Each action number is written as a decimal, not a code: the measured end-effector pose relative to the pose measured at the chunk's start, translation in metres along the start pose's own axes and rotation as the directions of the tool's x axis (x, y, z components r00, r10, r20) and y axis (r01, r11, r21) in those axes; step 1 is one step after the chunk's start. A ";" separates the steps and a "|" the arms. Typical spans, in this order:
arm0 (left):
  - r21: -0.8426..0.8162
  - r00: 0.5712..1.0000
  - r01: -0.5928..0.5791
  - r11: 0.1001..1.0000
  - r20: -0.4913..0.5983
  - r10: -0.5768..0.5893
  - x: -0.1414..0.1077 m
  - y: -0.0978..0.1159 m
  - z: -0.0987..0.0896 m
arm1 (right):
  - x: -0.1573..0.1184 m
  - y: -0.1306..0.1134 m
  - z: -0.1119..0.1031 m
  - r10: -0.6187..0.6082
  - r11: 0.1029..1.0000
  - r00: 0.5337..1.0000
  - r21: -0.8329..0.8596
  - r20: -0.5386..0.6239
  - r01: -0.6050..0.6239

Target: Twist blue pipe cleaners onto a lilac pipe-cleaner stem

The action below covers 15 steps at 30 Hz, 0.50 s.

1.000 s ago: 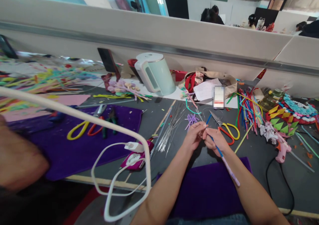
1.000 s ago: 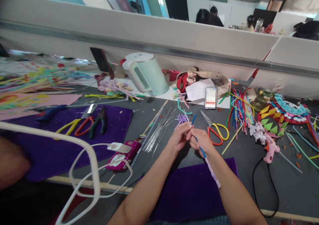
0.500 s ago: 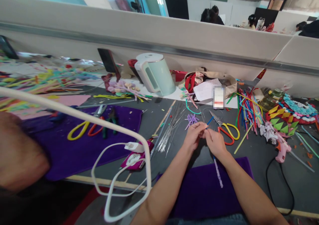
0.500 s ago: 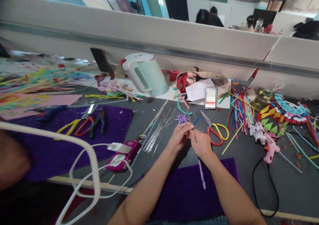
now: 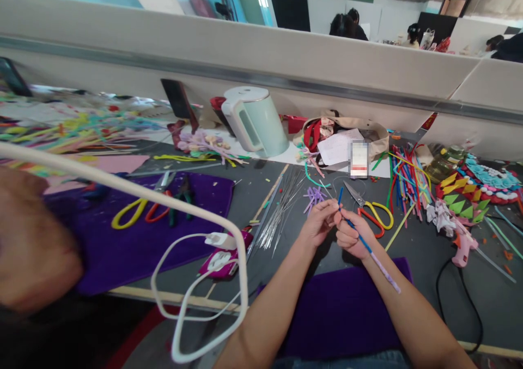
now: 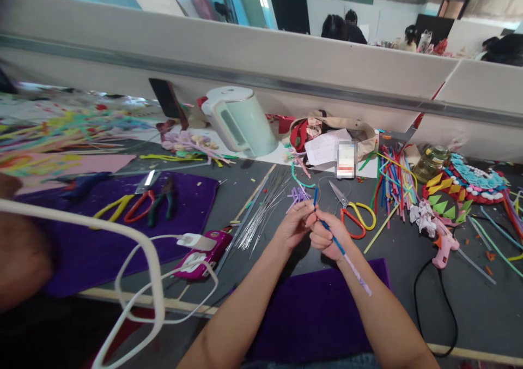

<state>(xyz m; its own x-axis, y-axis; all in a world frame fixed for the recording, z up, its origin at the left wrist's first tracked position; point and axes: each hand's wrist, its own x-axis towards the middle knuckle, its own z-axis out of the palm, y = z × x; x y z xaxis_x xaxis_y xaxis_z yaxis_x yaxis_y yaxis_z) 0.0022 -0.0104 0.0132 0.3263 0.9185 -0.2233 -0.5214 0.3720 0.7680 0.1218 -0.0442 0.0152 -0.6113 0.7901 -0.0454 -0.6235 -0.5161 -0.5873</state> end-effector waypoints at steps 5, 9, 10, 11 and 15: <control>0.012 0.997 -0.062 0.998 -0.036 0.062 0.001 -0.002 0.001 | 0.004 0.004 0.001 -0.200 0.916 0.969 -0.378 -0.146 0.132; 0.048 0.994 -0.094 0.994 -0.048 0.097 0.002 -0.003 0.003 | 0.005 0.004 -0.001 -0.410 0.550 0.896 -0.830 -0.171 0.093; 0.060 0.993 -0.098 0.993 -0.058 0.101 0.002 -0.004 0.004 | 0.004 0.004 -0.001 -0.461 0.386 0.872 -0.922 -0.165 0.030; 0.073 0.992 -0.100 0.992 -0.067 0.105 0.002 -0.004 0.004 | 0.002 0.004 0.000 -0.505 0.205 0.848 -0.977 -0.160 -0.062; 0.150 0.986 -0.114 0.982 -0.104 0.130 0.003 -0.006 0.003 | -0.003 0.005 0.004 -0.576 -0.269 0.793 -0.871 -0.198 -0.412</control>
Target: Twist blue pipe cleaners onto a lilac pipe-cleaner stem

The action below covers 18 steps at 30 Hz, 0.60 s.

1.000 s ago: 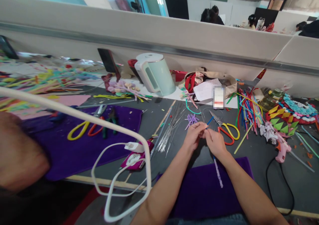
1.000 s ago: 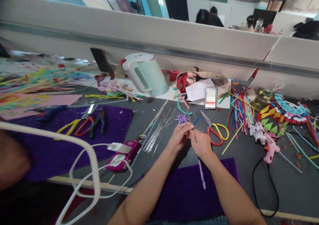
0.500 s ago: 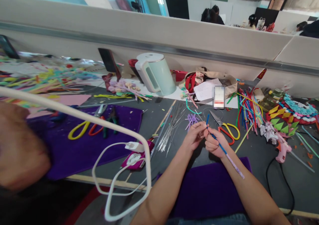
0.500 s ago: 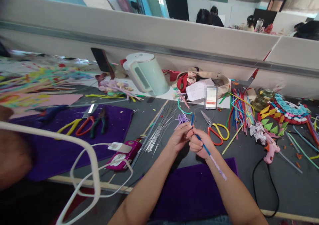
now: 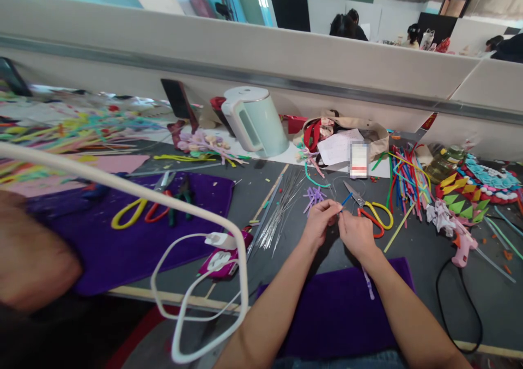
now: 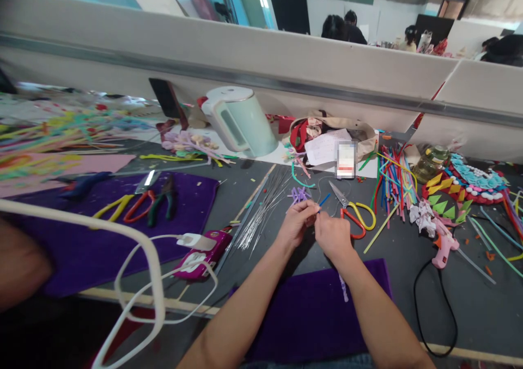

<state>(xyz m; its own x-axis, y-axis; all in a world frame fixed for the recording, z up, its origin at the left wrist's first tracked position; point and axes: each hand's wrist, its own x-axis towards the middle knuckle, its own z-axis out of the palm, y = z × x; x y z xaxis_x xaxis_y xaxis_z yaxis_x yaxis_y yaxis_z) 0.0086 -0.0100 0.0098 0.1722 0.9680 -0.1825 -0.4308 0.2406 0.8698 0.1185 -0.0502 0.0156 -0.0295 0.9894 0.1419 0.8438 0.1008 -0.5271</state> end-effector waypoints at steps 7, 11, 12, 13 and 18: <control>-0.085 0.989 0.131 0.988 0.076 -0.125 0.002 0.003 -0.005 | 0.004 -0.005 0.001 -0.063 0.439 0.949 0.862 0.310 -0.253; -0.123 0.976 0.197 0.973 0.116 -0.183 0.001 0.005 -0.006 | 0.007 -0.002 -0.002 -0.299 -0.154 0.833 0.838 0.465 -0.523; -0.130 0.976 0.200 0.971 0.117 -0.185 0.000 0.005 -0.006 | 0.007 -0.001 -0.003 -0.337 -0.219 0.816 0.803 0.471 -0.554; -0.134 0.975 0.200 0.971 0.121 -0.184 0.000 0.005 -0.006 | 0.007 0.000 -0.003 -0.359 -0.260 0.804 0.777 0.473 -0.573; -0.123 0.985 0.154 0.980 0.103 -0.142 -0.001 0.005 -0.004 | 0.006 -0.002 -0.004 -0.277 -0.242 0.863 0.839 0.422 -0.488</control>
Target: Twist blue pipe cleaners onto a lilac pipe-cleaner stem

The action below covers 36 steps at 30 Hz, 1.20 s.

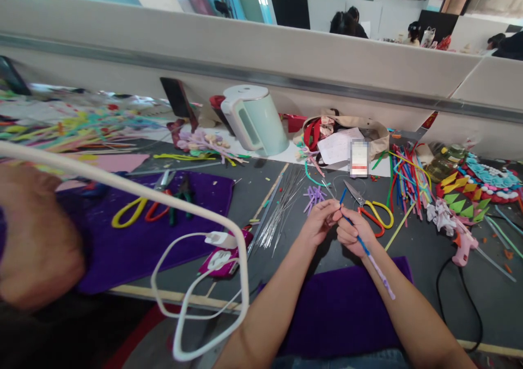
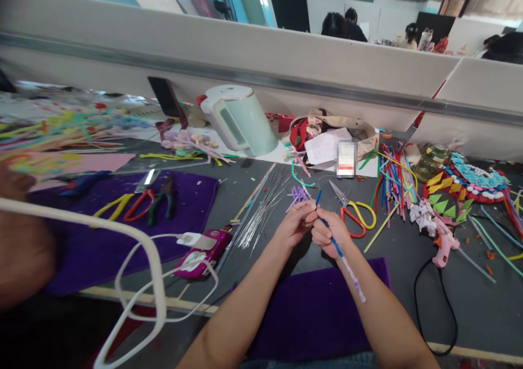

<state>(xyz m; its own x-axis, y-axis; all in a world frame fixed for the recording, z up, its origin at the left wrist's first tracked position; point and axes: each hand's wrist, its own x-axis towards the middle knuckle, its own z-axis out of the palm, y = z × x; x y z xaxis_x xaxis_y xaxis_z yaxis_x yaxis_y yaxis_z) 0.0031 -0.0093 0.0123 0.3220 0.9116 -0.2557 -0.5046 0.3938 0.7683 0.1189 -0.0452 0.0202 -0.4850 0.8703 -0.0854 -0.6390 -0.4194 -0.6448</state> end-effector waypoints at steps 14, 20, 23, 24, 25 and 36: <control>0.111 0.993 -0.063 0.992 -0.095 0.074 0.003 -0.004 0.002 | -0.003 0.006 -0.003 -0.521 -0.049 0.840 -0.977 -0.152 -0.207; -0.015 0.999 0.006 1.000 -0.041 -0.007 0.002 0.002 -0.001 | 0.000 0.002 0.002 -0.097 0.895 0.985 -0.446 -0.142 0.024; -0.022 0.999 0.022 1.000 -0.028 -0.023 0.000 0.004 0.000 | 0.000 -0.002 -0.002 0.096 0.992 0.995 -0.078 0.006 -0.096; -0.019 1.000 0.020 1.000 -0.013 -0.020 -0.001 0.004 0.000 | -0.001 -0.002 -0.003 0.125 0.992 0.991 -0.011 0.048 -0.124; -0.016 1.000 0.015 1.000 0.010 -0.015 -0.002 0.004 0.000 | -0.001 -0.003 -0.004 0.138 0.989 0.987 0.035 0.080 -0.141; 0.052 0.995 -0.083 0.995 -0.055 0.086 0.001 0.001 0.001 | 0.003 0.004 -0.004 -0.213 0.804 0.972 -0.582 -0.099 0.117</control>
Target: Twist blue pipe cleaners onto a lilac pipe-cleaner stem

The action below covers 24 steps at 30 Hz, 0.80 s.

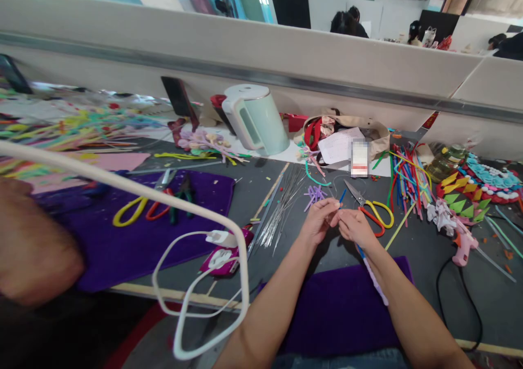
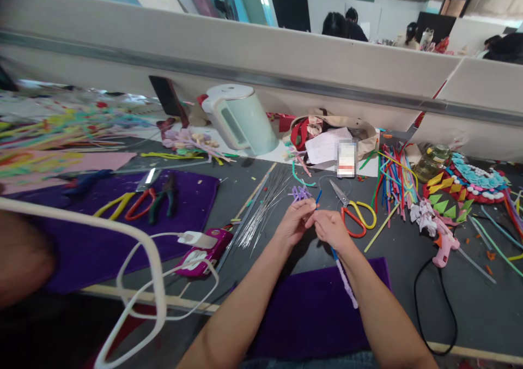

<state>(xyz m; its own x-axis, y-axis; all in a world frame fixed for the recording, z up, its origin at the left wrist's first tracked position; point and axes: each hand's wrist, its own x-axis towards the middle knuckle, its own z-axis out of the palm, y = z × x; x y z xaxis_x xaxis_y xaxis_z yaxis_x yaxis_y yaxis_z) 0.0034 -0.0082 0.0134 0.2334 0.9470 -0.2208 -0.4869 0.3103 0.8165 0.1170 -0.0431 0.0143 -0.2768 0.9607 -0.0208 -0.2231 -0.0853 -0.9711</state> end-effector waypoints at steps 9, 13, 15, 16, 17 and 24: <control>0.131 0.996 -0.062 0.989 -0.048 0.069 0.002 -0.005 0.000 | -0.007 0.000 0.001 -0.191 0.384 0.953 -0.911 -0.237 -0.149; 0.021 0.999 0.032 0.999 -0.004 -0.032 0.003 -0.004 -0.003 | -0.005 -0.003 0.006 -0.040 0.858 0.982 -0.511 -0.184 -0.061; -0.029 0.994 0.099 0.995 0.054 -0.098 0.003 -0.003 -0.006 | -0.003 -0.004 0.007 0.087 0.994 0.995 -0.069 -0.043 -0.090; -0.041 0.989 0.127 0.991 0.083 -0.123 0.003 -0.003 -0.006 | -0.003 -0.005 0.006 0.133 0.983 0.991 0.121 0.034 -0.136; -0.046 0.984 0.146 0.988 0.106 -0.141 0.003 -0.002 -0.007 | -0.002 -0.005 0.006 0.163 0.946 0.981 0.265 0.107 -0.186; -0.019 0.989 0.089 0.996 0.116 -0.086 -0.001 0.001 -0.004 | -0.004 -0.005 0.001 0.192 0.760 0.945 0.570 0.264 -0.313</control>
<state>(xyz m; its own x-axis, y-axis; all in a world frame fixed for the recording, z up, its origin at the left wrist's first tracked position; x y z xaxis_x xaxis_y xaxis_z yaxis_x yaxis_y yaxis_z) -0.0012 -0.0086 0.0125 0.3707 0.9007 -0.2266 -0.4798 0.3946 0.7836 0.1180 -0.0465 0.0195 -0.5512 0.8220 -0.1428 -0.6154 -0.5161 -0.5957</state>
